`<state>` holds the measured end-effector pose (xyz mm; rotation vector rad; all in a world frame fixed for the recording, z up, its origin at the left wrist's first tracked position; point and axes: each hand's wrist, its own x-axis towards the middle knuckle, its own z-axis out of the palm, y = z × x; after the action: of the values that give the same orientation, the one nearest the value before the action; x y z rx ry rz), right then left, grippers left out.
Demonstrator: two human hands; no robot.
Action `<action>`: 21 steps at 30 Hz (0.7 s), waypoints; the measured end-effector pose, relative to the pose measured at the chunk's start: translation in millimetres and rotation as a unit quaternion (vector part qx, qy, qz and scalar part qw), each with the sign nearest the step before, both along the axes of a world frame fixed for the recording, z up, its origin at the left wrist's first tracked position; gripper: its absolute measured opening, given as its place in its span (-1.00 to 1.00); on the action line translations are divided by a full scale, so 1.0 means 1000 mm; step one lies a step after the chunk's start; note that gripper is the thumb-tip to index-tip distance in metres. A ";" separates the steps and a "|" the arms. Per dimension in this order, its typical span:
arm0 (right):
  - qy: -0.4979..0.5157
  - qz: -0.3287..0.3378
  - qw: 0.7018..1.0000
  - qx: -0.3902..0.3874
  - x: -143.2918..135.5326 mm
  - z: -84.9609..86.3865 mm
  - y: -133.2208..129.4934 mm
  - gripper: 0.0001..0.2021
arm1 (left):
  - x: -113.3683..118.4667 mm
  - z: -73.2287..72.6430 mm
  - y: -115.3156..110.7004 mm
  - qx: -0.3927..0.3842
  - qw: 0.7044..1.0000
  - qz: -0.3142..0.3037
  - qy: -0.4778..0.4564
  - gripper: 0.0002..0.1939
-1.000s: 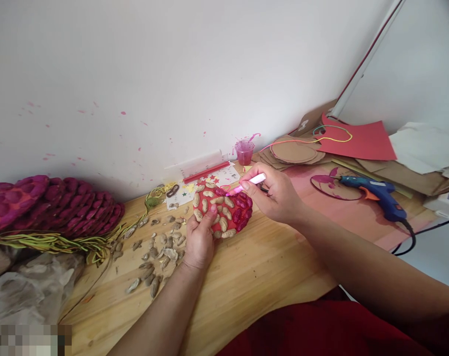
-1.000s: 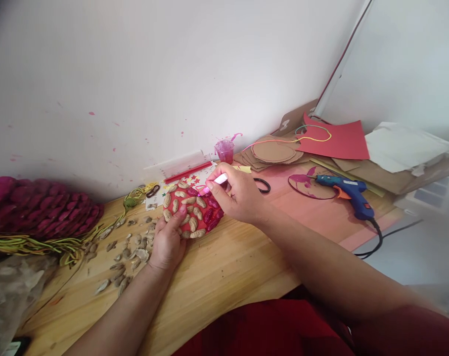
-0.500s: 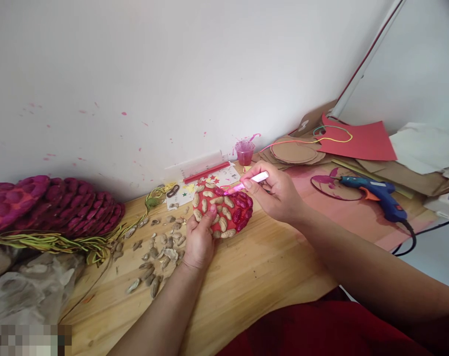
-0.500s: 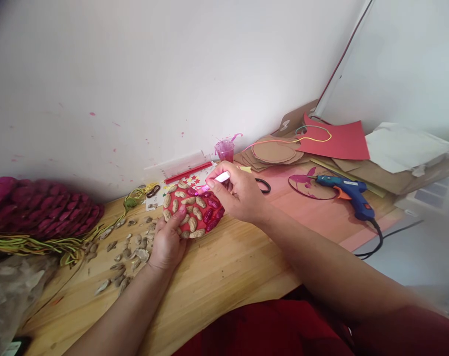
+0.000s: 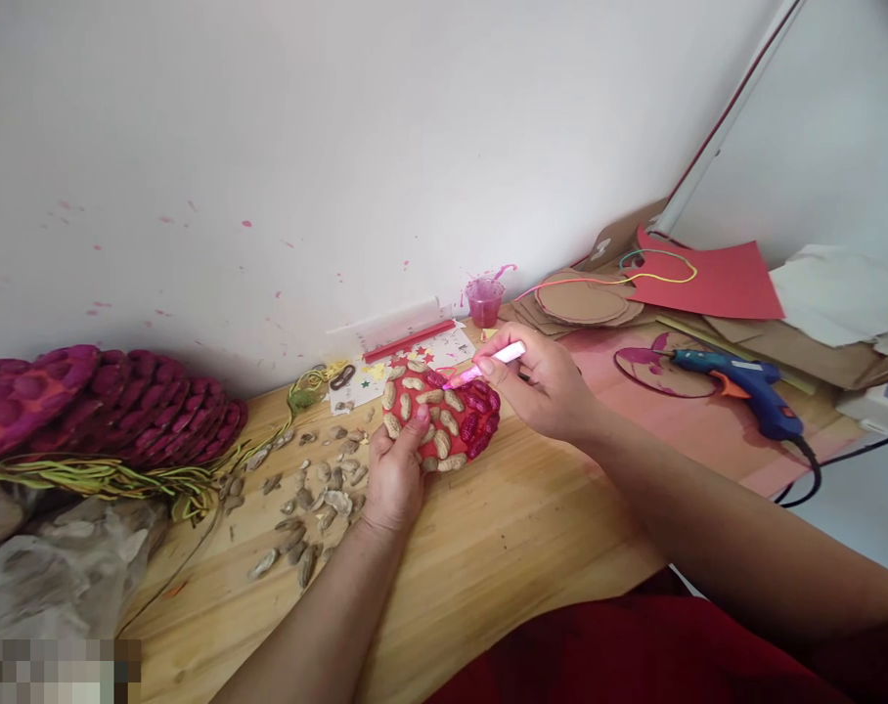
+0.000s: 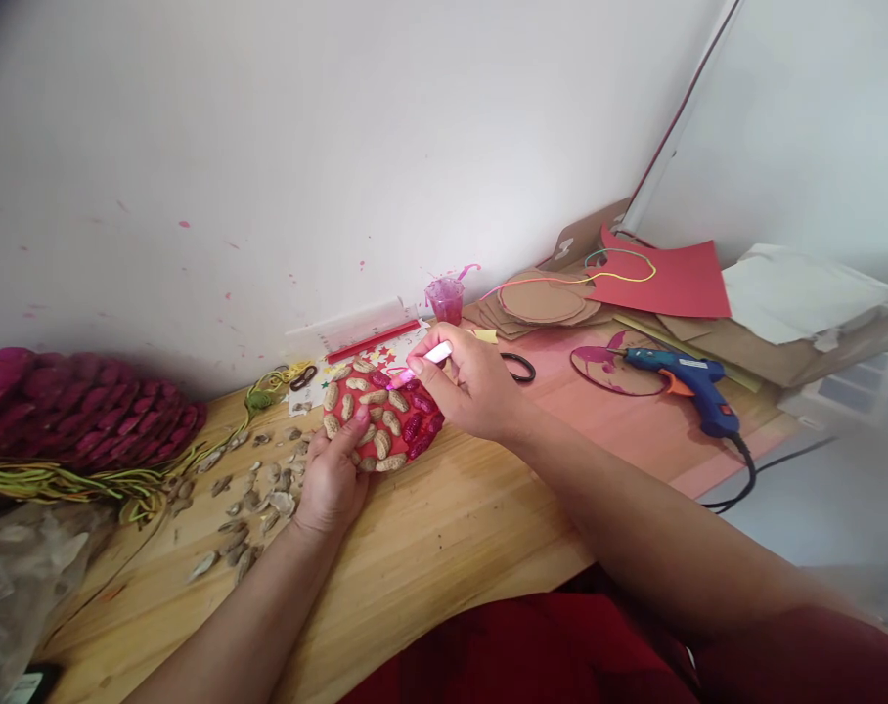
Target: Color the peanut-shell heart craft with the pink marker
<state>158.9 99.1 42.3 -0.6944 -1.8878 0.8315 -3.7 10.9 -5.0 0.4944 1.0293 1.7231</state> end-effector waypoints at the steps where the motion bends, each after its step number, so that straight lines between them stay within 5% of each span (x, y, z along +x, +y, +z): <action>1: -0.002 -0.004 1.000 0.004 0.000 0.001 0.000 -0.79 | 0.000 0.001 0.000 -0.003 1.000 0.001 -0.004 -0.55; 21: 0.003 -0.024 0.998 0.052 0.003 0.005 0.000 -0.91 | -0.002 -0.004 0.000 0.006 1.000 -0.015 0.009 -0.54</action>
<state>162.0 99.5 47.4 -0.6690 -1.8869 0.6980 -5.4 11.0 -8.6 0.5319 1.0209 1.7023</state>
